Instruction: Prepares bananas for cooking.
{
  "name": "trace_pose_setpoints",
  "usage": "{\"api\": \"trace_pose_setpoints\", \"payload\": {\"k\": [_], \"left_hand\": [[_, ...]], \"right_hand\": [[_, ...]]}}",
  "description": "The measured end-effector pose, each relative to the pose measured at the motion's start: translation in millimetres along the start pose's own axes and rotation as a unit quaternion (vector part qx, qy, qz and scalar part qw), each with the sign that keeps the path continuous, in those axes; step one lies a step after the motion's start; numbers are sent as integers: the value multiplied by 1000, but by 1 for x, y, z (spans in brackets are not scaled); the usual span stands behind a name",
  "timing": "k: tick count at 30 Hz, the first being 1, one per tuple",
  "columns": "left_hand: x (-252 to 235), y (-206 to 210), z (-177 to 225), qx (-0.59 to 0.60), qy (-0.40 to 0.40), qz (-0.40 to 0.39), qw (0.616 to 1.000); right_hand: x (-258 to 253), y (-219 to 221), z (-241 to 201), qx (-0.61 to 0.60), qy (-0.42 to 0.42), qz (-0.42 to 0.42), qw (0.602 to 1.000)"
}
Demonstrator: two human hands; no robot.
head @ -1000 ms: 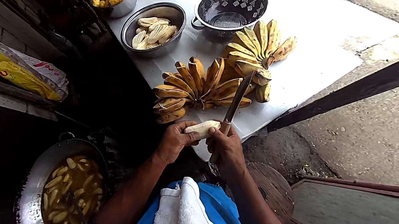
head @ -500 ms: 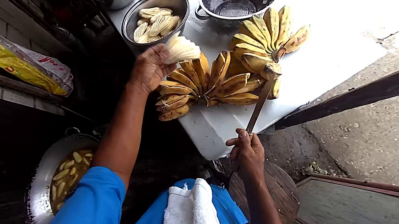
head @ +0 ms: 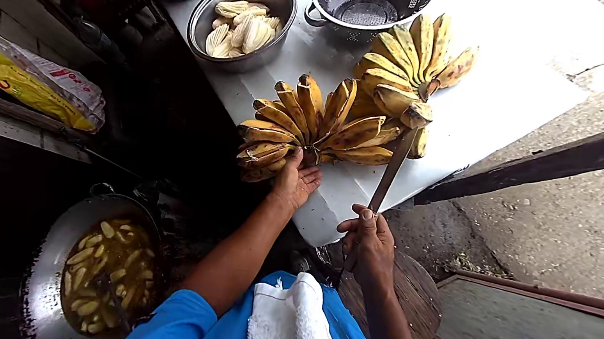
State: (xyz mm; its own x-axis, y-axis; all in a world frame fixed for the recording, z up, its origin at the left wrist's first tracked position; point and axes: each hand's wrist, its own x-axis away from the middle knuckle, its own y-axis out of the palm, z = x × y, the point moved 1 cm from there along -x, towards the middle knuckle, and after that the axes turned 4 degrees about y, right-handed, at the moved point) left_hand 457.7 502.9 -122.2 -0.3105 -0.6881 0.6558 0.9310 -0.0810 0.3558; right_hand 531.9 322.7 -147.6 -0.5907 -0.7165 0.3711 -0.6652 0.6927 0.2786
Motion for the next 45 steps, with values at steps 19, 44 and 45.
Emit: {"api": "trace_pose_setpoints", "payload": {"k": [19,44,45], "left_hand": [[-4,3,92,-23,268,128,955],[-23,-4,114,-221,118,31,968],[-27,-1,119,-240,98,18,966]], "right_hand": [[49,-42,9,28,-27,43,998],[17,14,-22,182,-172,-118,961],[12,16,-22,200,-150,-128,960]]}}
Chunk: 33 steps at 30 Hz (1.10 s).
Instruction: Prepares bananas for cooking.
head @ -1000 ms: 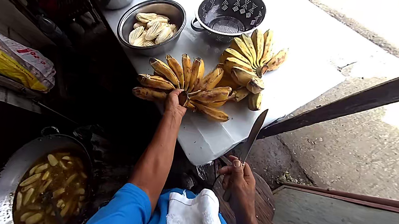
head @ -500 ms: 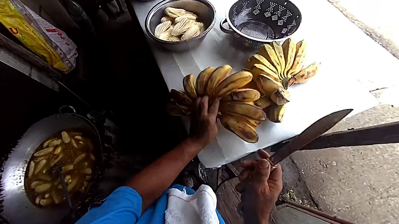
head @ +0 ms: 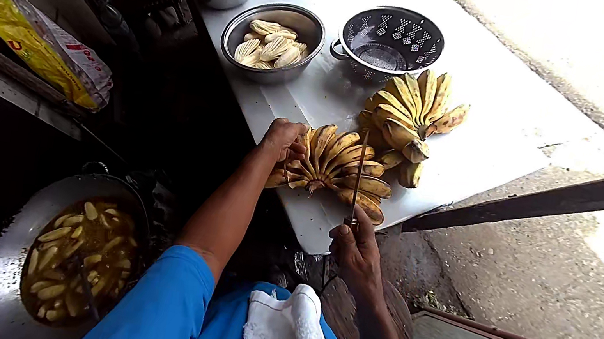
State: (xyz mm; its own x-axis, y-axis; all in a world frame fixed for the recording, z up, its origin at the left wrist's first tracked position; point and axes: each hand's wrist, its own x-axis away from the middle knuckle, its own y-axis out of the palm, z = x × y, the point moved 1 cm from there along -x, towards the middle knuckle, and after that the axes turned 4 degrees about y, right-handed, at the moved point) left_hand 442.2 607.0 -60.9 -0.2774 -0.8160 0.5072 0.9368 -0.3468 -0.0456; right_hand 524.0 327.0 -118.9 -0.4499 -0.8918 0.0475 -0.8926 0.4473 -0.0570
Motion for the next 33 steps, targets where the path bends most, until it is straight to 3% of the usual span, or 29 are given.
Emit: {"api": "trace_pose_setpoints", "payload": {"k": [3,9,17,20,24,28,33], "left_hand": [[-6,-1,-1,-60,-2,-48,997],[7,-12,-22,-27,148,-164,975],[14,-20,-33,29,195,-207,958],[16,-19,-35,32,220,-204,953],[15,-20,-44,39,258,-193,946],[17,-19,-49,93,234,-140,957],[28,-15,-56,82,211,-67,972]], "right_hand": [[-16,0,5,52,36,-19,998],[-37,-4,11,225,31,-9,974],[-56,1,-11,310,17,-33,950],[-82,12,-21,246,22,-50,968],[-116,43,-20,32,95,-70,992],[-108,57,-23,-134,114,-127,976],[-103,70,-2,-192,82,-146,967]]}}
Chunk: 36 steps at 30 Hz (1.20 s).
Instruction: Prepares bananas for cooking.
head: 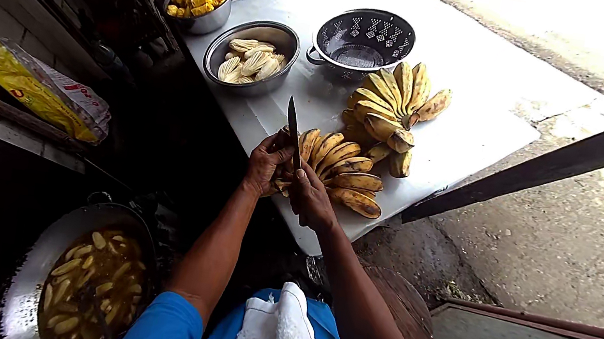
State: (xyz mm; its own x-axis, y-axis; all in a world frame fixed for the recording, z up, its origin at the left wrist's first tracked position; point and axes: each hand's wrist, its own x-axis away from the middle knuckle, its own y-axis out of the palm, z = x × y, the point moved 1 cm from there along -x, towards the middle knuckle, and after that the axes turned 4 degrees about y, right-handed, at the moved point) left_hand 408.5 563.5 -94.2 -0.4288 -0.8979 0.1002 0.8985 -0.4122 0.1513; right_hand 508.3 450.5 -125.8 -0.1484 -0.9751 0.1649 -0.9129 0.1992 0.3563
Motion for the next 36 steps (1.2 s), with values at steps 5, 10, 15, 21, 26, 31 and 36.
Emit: {"api": "trace_pose_setpoints", "payload": {"k": [5,10,15,21,26,31,36], "left_hand": [[-9,-2,-1,23,22,-14,999],[10,-5,2,-59,23,-25,998],[0,7,2,-143,75,-5,987],[24,10,12,-380,82,18,921],[31,-5,10,-146,19,35,988],[41,-10,8,-143,15,-15,989],[64,7,-13,-125,89,71,986]], "right_hand": [[-15,1,2,-9,-10,21,1000],[-11,-1,1,-24,3,48,999],[-10,-2,-1,-45,-5,48,998],[-5,-11,-12,-70,-16,116,991],[8,-5,-6,22,-53,116,992],[-10,-5,-4,64,-70,167,981],[-6,-10,-8,-128,-42,145,980]]}}
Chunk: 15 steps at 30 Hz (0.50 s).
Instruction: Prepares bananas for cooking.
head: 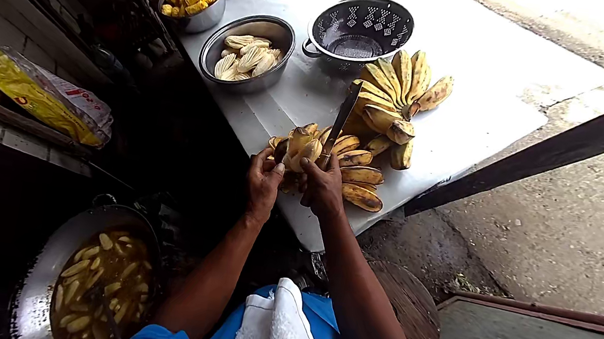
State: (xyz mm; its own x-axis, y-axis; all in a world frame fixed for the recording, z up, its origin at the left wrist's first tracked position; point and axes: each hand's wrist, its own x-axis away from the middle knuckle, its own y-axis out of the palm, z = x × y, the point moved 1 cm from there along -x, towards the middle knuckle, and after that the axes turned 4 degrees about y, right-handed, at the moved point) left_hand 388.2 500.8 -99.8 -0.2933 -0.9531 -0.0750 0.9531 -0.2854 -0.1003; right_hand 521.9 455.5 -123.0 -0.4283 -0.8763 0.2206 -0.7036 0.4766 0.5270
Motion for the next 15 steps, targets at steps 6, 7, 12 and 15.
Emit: {"api": "trace_pose_setpoints", "payload": {"k": [6,7,12,15], "left_hand": [[19,30,16,323,-260,42,909],[16,33,17,329,-279,49,901],[17,38,2,382,-254,17,888],[18,30,-2,416,-227,0,881]], "right_hand": [[24,-1,-4,40,-29,-14,999],[26,-3,-3,41,-38,-14,998],[50,-11,-2,82,-75,-18,994],[72,-12,-14,103,-70,-51,991]]}}
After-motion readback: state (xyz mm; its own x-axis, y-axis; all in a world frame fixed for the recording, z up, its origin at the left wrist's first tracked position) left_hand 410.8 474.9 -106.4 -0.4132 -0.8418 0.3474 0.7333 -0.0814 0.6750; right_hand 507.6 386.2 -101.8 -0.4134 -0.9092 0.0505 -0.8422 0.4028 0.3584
